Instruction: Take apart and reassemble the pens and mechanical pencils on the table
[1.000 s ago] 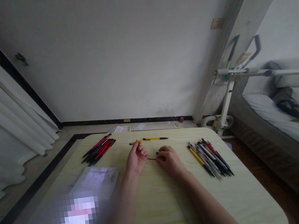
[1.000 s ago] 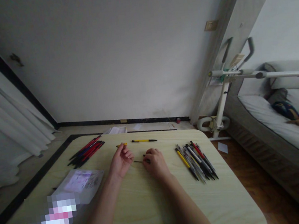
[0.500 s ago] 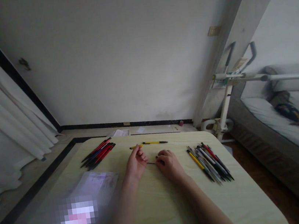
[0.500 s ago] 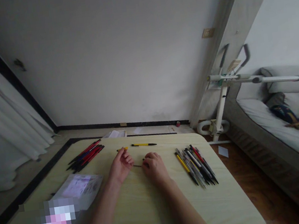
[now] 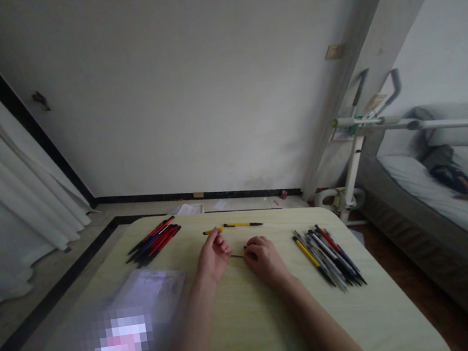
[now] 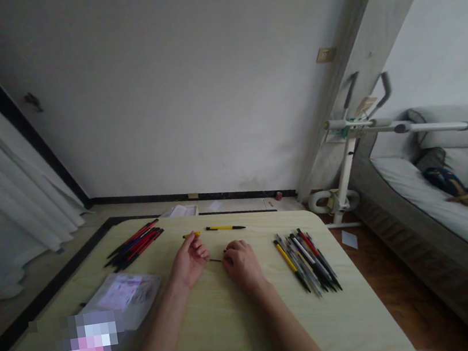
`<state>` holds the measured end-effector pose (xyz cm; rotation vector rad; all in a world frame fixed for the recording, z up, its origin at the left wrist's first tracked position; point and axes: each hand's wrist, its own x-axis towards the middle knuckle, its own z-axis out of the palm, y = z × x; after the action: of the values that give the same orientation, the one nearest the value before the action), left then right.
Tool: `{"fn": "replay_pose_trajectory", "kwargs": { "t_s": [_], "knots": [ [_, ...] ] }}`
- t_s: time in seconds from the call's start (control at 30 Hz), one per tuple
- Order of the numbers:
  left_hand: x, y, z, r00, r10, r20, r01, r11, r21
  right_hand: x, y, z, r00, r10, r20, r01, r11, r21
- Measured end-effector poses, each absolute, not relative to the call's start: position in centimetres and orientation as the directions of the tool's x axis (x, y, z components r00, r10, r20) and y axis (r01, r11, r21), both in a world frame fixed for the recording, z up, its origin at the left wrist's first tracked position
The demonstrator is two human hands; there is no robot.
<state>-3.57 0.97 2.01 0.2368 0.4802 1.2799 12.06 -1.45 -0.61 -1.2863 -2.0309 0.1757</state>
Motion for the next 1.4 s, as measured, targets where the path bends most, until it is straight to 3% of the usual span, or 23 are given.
{"fn": "replay_pose_trajectory", "kwargs": {
  "t_s": [0.3,0.53,1.4],
  "knots": [
    [-3.6,1.2,1.8,0.19,0.956,-0.224,-0.854,0.274,0.442,12.5,-1.1,-0.8,-0.216,0.813,0.54,0.719,0.507,-0.476],
    [-4.0,1.5,1.6,0.138,0.974,-0.178,-0.865,0.206,0.457,12.7,-1.0,-0.9,-0.236,0.83,0.506,0.724,0.497,-0.478],
    [-4.6,1.5,1.9,0.151,0.964,-0.219,-0.843,0.241,0.48,12.7,-1.6,-0.3,-0.291,0.858,0.423,0.747,0.481,-0.46]
  ]
}}
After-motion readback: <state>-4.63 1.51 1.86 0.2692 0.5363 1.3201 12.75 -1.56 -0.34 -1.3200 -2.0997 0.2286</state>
